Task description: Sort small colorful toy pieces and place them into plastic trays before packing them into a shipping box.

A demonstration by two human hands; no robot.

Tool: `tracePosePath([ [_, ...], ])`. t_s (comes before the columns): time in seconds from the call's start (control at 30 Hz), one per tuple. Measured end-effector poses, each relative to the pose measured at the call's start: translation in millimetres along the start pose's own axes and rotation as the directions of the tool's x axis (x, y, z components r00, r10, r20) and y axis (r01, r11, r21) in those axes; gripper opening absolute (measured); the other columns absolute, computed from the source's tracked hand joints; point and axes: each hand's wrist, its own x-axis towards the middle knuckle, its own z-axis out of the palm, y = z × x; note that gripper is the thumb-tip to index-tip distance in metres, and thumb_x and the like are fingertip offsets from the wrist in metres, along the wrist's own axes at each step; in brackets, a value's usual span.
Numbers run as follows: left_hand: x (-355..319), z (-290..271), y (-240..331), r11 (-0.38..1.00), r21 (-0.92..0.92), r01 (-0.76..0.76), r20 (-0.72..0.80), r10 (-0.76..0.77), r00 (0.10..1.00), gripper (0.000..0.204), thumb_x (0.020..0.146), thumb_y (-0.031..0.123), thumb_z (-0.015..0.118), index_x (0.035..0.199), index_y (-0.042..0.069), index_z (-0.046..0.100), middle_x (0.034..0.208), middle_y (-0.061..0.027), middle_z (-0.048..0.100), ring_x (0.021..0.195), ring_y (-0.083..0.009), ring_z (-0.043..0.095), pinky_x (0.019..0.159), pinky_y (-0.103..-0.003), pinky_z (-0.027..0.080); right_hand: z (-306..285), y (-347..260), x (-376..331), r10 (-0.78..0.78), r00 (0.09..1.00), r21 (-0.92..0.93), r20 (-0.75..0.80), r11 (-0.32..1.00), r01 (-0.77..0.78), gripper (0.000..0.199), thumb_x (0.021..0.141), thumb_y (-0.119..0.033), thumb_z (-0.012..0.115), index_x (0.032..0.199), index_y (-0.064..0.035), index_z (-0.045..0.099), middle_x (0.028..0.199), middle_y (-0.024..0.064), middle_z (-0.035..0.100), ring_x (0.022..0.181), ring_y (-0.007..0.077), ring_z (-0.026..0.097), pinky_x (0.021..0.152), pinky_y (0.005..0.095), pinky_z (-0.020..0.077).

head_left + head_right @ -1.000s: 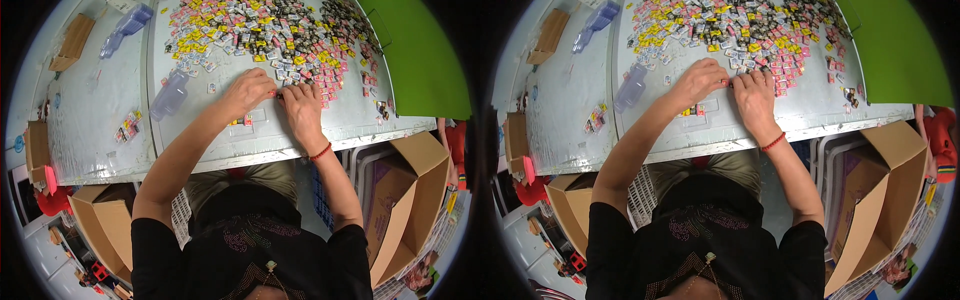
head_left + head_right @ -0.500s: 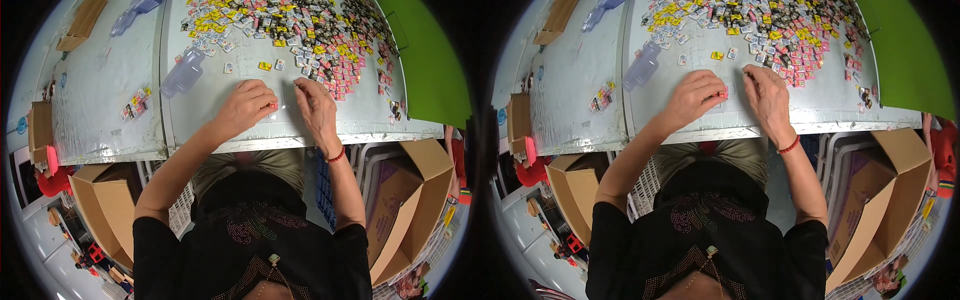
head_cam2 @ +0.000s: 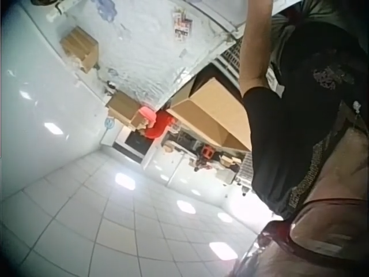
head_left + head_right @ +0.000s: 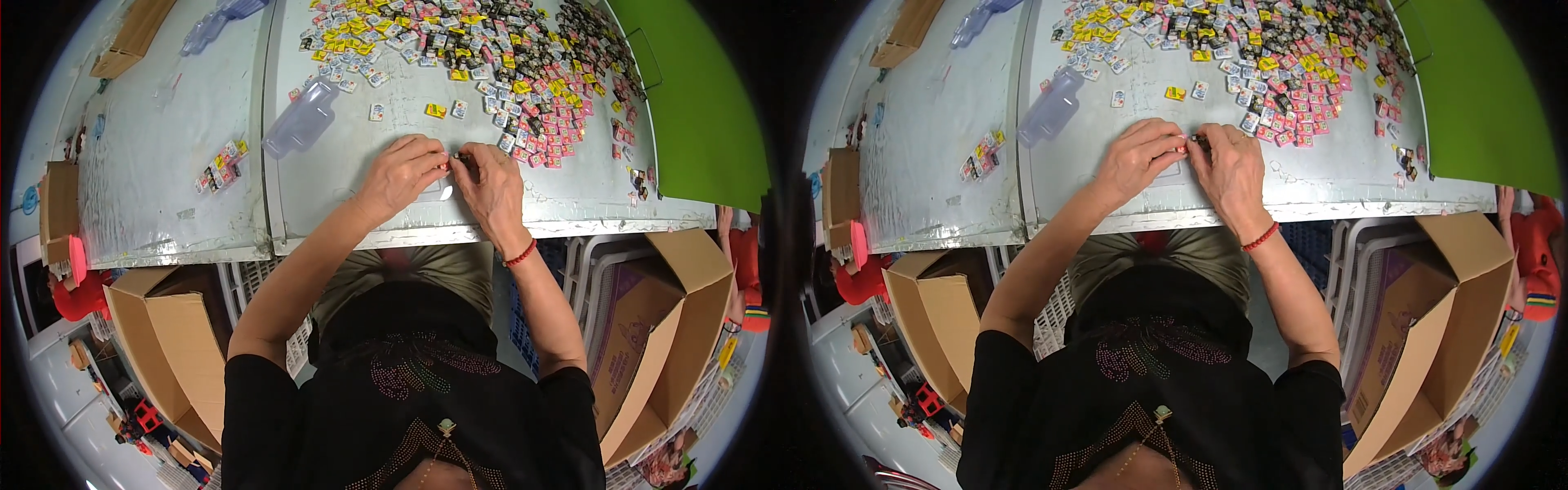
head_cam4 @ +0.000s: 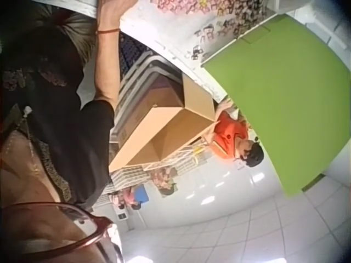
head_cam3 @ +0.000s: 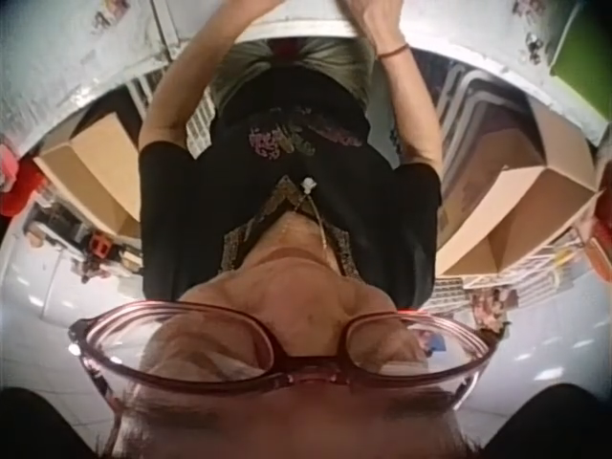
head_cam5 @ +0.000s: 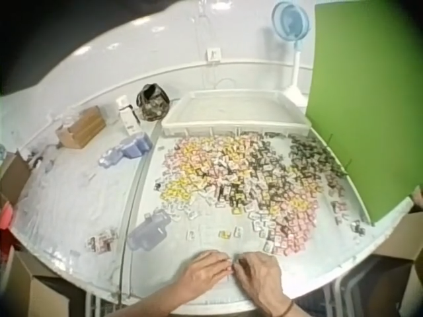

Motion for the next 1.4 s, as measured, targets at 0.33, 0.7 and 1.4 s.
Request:
tracePosePath([
  [0.33, -10, -5, -3, 0.994, 0.082, -0.071, 0.000, 0.072, 0.997, 0.022, 0.078, 0.006, 0.074, 0.099, 0.002, 0.071, 0.103, -0.0099, 0.071, 0.100, -0.0271, 0.066, 0.087, -0.035, 0.054, 9, 9, -15, -0.230, 0.972, -0.137, -0.049, 0.965, 0.222, 0.018, 0.083, -0.010, 0.069, 0.101, -0.0056, 0.069, 0.086, 0.0074, 0.060, 0.081, 0.0247, 0.059, 0.081, 0.0368, 0.0445],
  [0.7, -9, -16, 4, 0.999, -0.002, 0.043, 0.013, -0.043, 0.999, 0.026, 0.075, 0.010, 0.075, 0.099, 0.003, 0.068, 0.117, -0.0090, 0.062, 0.106, -0.0268, 0.062, 0.089, -0.036, 0.052, -2, 9, -11, -0.178, 0.982, -0.032, -0.056, 0.984, 0.176, 0.029, 0.078, -0.005, 0.075, 0.106, -0.0059, 0.069, 0.102, 0.0102, 0.064, 0.092, 0.0271, 0.061, 0.081, 0.0358, 0.0477],
  [1.4, -21, -22, -6, 0.979, 0.184, -0.093, 0.060, 0.083, 0.995, 0.019, 0.076, 0.008, 0.075, 0.094, 0.005, 0.072, 0.107, -0.0061, 0.070, 0.104, -0.0244, 0.065, 0.085, -0.036, 0.053, 3, 3, 3, -0.394, 0.913, -0.157, 0.107, 0.900, 0.407, 0.023, 0.079, -0.014, 0.072, 0.102, -0.0106, 0.071, 0.106, 0.0040, 0.064, 0.102, 0.0249, 0.058, 0.091, 0.0410, 0.0429],
])
